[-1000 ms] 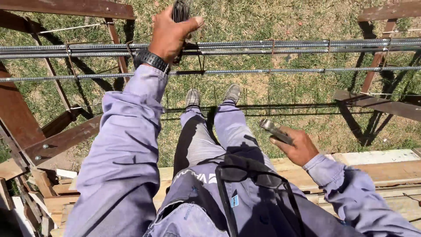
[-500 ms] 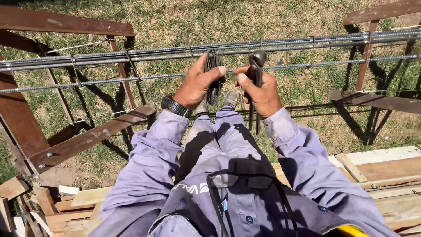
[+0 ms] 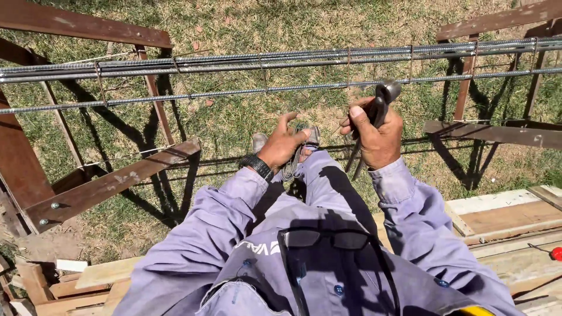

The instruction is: The person ties rebar rods together using wire and a rebar tying tool. They wrap the wire around the intersecting rods and twist it to secure the connection, repeating this process along the length of the rebar structure.

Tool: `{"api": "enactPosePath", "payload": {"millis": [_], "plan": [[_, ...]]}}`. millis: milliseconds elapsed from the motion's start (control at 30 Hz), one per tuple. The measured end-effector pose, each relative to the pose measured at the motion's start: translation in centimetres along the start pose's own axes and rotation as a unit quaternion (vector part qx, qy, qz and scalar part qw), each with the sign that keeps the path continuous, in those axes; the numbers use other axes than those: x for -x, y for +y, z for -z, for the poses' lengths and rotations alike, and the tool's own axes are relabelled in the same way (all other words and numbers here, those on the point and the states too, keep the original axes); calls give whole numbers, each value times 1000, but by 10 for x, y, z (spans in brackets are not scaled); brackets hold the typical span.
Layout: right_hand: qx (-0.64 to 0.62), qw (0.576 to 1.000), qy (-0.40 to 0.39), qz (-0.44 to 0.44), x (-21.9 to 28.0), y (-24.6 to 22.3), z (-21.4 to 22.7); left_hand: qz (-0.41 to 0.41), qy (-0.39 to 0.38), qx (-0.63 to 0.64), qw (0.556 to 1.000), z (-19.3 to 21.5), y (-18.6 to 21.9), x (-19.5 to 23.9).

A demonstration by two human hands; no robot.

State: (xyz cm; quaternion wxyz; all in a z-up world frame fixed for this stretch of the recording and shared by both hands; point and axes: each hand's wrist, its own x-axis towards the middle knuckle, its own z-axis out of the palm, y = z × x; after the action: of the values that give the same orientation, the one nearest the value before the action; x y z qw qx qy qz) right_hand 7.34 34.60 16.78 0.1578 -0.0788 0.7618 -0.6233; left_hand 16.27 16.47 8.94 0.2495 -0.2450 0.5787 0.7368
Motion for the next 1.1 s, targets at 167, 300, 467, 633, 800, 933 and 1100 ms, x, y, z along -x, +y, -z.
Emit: {"api": "enactPosePath", "payload": {"millis": [167, 300, 467, 633, 800, 933, 1100], "plan": [[-16, 991, 19, -128, -5, 33, 39, -102, -75, -74, 989, -26, 57, 59], [-84, 974, 58, -202, -14, 84, 91, -266, -155, -25, 951, -55, 33, 62], [-190, 949, 37, -250, -18, 97, 144, -267, -92, 147, 948, -113, 32, 33], [-308, 928, 2, -209, -13, 68, 198, -238, 26, 462, 854, -176, 30, -17], [-154, 985, 65, -40, -24, 53, 239, -36, 78, 331, 940, -209, -6, -76], [-157, 986, 58, 14, -52, 78, 256, -14, -20, 68, 997, -229, 11, -53], [-131, 991, 4, -38, -73, 116, 249, -151, -14, -157, 976, -254, 0, -28]]}}
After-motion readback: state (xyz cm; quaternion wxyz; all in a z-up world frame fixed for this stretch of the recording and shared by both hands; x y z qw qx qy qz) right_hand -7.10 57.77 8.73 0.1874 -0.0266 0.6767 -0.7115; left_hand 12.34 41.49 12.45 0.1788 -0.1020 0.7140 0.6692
